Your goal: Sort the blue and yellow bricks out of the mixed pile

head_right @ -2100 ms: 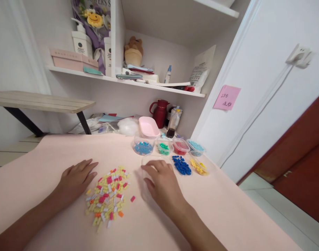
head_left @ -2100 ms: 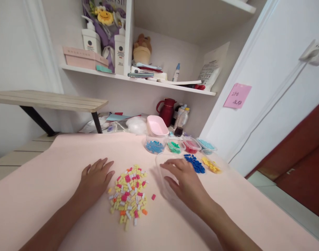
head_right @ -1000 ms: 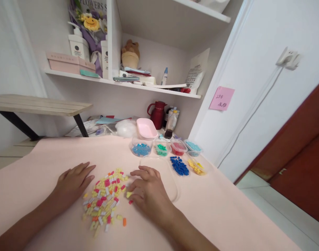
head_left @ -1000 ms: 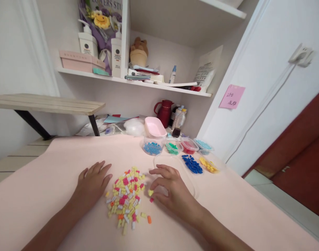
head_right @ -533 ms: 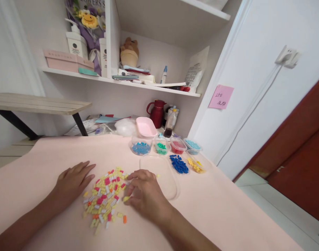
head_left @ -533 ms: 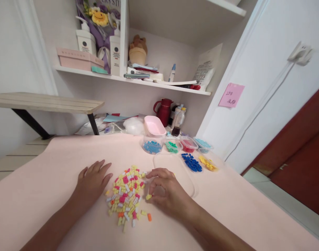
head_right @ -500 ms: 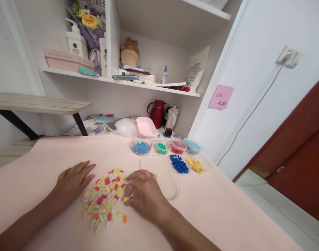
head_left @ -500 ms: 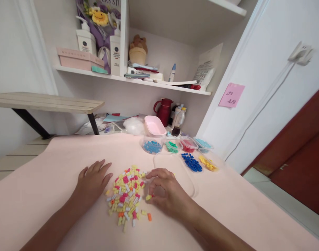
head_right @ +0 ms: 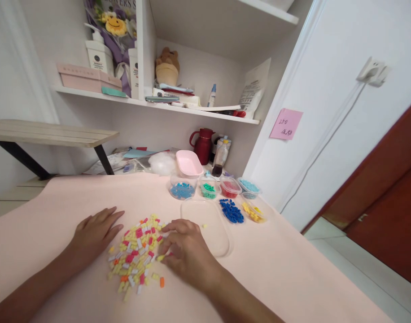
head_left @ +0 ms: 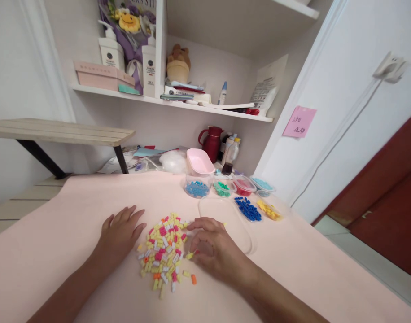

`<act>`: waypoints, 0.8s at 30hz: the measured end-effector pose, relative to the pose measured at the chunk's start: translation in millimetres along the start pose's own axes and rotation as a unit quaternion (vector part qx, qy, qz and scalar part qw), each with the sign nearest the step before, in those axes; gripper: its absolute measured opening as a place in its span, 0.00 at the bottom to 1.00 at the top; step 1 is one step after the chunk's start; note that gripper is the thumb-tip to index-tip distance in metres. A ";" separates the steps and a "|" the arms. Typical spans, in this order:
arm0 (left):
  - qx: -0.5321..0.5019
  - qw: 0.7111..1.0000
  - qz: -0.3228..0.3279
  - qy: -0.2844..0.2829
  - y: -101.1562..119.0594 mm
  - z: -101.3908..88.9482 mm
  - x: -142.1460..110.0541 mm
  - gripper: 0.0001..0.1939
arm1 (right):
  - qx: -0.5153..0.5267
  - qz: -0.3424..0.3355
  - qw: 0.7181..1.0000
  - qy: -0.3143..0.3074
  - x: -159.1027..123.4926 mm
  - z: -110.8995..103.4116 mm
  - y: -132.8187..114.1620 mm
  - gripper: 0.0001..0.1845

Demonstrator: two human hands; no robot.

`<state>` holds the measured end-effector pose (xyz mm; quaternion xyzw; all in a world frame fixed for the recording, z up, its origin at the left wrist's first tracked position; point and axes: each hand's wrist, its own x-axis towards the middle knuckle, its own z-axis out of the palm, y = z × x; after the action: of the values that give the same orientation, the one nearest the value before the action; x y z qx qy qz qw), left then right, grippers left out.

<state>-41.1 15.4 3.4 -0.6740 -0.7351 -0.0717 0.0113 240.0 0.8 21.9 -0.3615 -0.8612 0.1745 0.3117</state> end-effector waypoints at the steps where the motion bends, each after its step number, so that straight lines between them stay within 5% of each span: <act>1: 0.001 1.000 0.000 0.001 -0.1 0.4 0.1 0.26 | 0.001 -0.001 1.000 0.000 0.5 -0.5 -0.5 0.11; 9: 0.006 1.000 0.002 0.004 -1.2 3.3 1.1 0.26 | 0.010 -0.025 1.000 0.000 1.8 -3.9 -4.4 0.13; 24: -0.011 1.000 0.000 0.012 -1.7 0.2 0.7 0.26 | 0.087 0.054 0.994 0.037 3.9 -17.6 -15.6 0.11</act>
<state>-42.8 16.0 3.1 -0.6734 -0.7339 -0.0883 0.0126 241.5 -5.5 44.9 -0.3853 -0.8098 0.2521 0.3635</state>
